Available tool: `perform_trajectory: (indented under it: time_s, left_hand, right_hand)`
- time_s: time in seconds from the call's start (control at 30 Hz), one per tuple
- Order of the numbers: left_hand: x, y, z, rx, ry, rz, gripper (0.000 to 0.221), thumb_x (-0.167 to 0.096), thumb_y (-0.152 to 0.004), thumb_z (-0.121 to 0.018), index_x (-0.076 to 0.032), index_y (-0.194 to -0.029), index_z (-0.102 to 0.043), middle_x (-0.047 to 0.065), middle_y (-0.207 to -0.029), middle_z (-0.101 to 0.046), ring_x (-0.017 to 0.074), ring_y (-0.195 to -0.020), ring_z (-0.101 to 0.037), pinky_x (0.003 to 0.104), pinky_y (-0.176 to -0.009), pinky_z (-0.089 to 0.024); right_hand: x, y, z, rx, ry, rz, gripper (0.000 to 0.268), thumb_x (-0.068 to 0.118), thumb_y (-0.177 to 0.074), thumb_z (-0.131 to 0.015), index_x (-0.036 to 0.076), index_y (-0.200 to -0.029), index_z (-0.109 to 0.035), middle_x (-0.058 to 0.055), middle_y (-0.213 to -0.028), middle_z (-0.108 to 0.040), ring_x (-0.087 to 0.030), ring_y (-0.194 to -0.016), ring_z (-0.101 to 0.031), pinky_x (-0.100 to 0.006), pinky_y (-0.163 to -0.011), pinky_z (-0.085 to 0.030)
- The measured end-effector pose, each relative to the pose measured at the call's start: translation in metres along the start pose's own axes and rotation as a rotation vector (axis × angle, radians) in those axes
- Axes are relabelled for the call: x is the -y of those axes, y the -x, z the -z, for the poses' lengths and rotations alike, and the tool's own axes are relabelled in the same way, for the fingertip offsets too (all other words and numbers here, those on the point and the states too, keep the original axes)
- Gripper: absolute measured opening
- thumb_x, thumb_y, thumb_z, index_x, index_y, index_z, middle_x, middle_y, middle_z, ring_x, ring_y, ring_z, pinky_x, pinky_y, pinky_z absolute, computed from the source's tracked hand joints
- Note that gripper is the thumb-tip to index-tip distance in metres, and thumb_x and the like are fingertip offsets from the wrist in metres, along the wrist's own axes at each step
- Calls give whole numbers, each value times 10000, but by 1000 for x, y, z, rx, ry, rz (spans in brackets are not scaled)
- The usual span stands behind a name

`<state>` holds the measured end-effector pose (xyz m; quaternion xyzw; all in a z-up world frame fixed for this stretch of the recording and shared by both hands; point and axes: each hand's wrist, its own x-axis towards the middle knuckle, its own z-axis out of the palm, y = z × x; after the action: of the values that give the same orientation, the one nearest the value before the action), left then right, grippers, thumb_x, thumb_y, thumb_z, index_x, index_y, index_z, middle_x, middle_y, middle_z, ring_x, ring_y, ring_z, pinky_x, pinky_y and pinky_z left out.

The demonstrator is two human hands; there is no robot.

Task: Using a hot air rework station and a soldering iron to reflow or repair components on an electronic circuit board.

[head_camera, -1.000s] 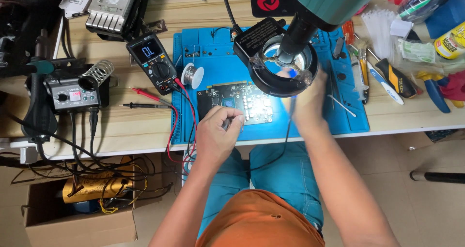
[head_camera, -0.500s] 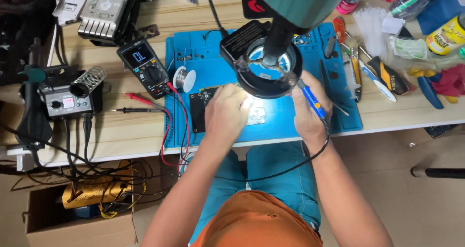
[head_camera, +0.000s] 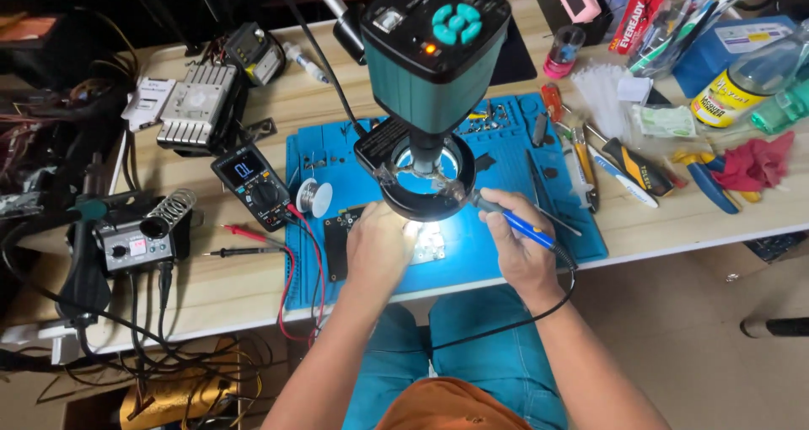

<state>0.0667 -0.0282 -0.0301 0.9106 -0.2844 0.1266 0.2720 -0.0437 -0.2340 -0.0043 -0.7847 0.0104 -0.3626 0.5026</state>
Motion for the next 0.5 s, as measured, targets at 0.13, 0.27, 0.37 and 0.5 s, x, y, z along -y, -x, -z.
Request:
perform_trajectory:
  time_s: [0.13, 0.27, 0.37, 0.5]
  left_hand:
    - [-11, -1, 8, -22, 8, 19, 66, -187, -900, -864, -166, -863, -813, -28, -823, -706, 237, -939, -725, 402, -839, -640]
    - [-12, 5, 0, -72, -4, 29, 99, -171, -885, -863, -143, -833, -782, -5, -785, -680, 248, -907, -720, 398, -815, -643]
    - [-18, 3, 7, -80, -5, 19, 99, -160, -886, -871, -154, -836, -785, -20, -779, -684, 229, -896, -724, 381, -808, -643]
    - [-24, 5, 13, -90, -18, 5, 103, -163, -883, -872, -156, -832, -783, -24, -781, -682, 227, -897, -721, 373, -805, -639]
  right_hand:
    - [-1, 1, 1, 3, -30, -12, 299, 246, -1100, -651, 65, -1280, -806, -116, -1009, -833, -250, -909, -831, -381, -853, -677]
    - [3, 1, 1, -8, -1, 34, 268, 233, -1097, -648, 80, -1246, -811, -121, -1007, -822, -274, -879, -830, -377, -846, -674]
    - [-4, 3, 3, -11, -5, 38, 254, 232, -1092, -656, 85, -1231, -811, -116, -1001, -823, -271, -872, -833, -375, -842, -677]
    - [-12, 8, 6, -20, 15, 33, 247, 251, -1087, -654, 107, -1208, -814, -96, -998, -828, -249, -860, -831, -370, -839, -677]
